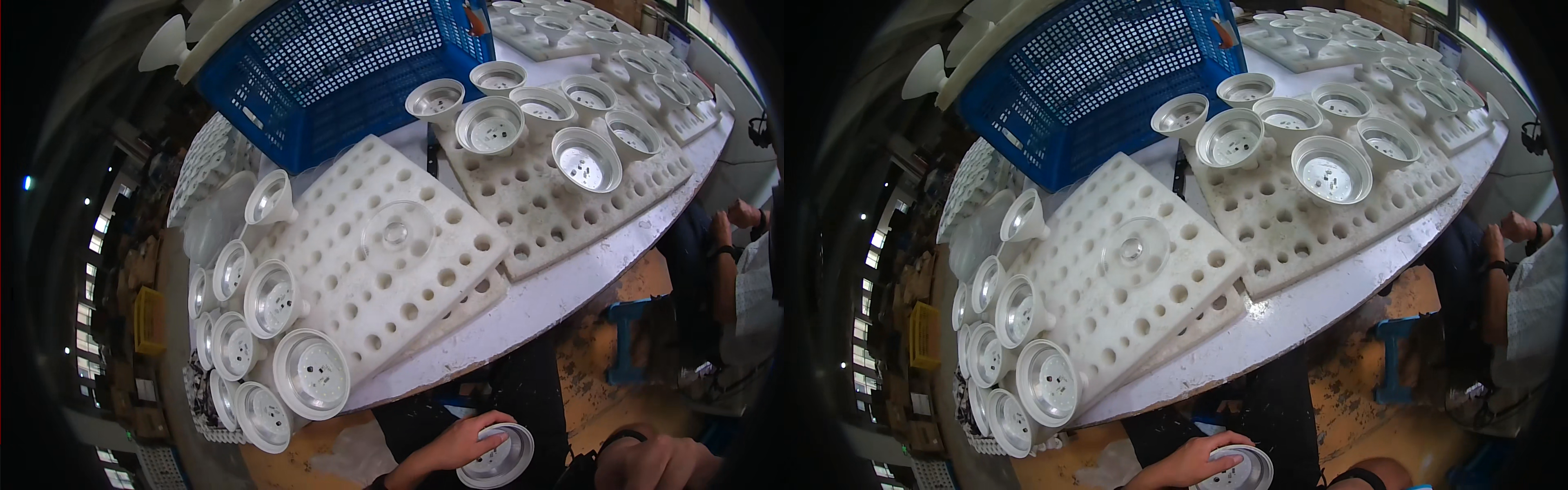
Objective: The recorder is assembling and inspecting circular LED lighting components by fitting them into white plastic housings.
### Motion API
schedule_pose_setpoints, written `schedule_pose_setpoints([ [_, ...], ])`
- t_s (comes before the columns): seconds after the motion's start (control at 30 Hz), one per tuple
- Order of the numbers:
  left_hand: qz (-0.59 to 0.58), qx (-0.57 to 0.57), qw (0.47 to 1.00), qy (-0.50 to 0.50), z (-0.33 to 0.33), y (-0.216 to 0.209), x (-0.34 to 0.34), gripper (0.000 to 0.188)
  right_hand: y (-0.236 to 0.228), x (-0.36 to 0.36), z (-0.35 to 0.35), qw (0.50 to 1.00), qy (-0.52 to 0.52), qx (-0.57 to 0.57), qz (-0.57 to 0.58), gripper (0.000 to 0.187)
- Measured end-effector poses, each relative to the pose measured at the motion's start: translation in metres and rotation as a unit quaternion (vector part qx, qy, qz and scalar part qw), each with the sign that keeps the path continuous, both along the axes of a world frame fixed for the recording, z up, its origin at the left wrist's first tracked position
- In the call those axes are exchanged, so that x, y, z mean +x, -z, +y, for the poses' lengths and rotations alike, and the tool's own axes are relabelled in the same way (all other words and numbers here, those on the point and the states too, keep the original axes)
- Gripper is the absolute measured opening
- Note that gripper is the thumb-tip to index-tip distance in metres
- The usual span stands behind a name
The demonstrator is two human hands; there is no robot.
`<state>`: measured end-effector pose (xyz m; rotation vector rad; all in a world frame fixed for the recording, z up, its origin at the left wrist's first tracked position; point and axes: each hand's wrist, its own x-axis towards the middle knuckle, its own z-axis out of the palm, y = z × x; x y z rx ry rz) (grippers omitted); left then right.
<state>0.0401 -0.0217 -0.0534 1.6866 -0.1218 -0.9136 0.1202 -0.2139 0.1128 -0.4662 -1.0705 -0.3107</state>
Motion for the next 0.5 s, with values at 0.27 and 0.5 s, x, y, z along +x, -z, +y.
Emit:
schedule_pose_setpoints([
  [0.27, -0.003, -0.012, 1.0, -0.028, 0.014, 0.001, -0.006, 0.032, 0.007, 0.001, -0.002, 0.998, -0.045, -0.033, -0.014, 0.011],
  [0.5, -0.001, 0.019, 1.0, -0.02, 0.019, 0.001, -0.007, 0.032, 0.033, -0.009, 0.032, 0.944, -0.221, -0.038, 0.242, 0.028],
])
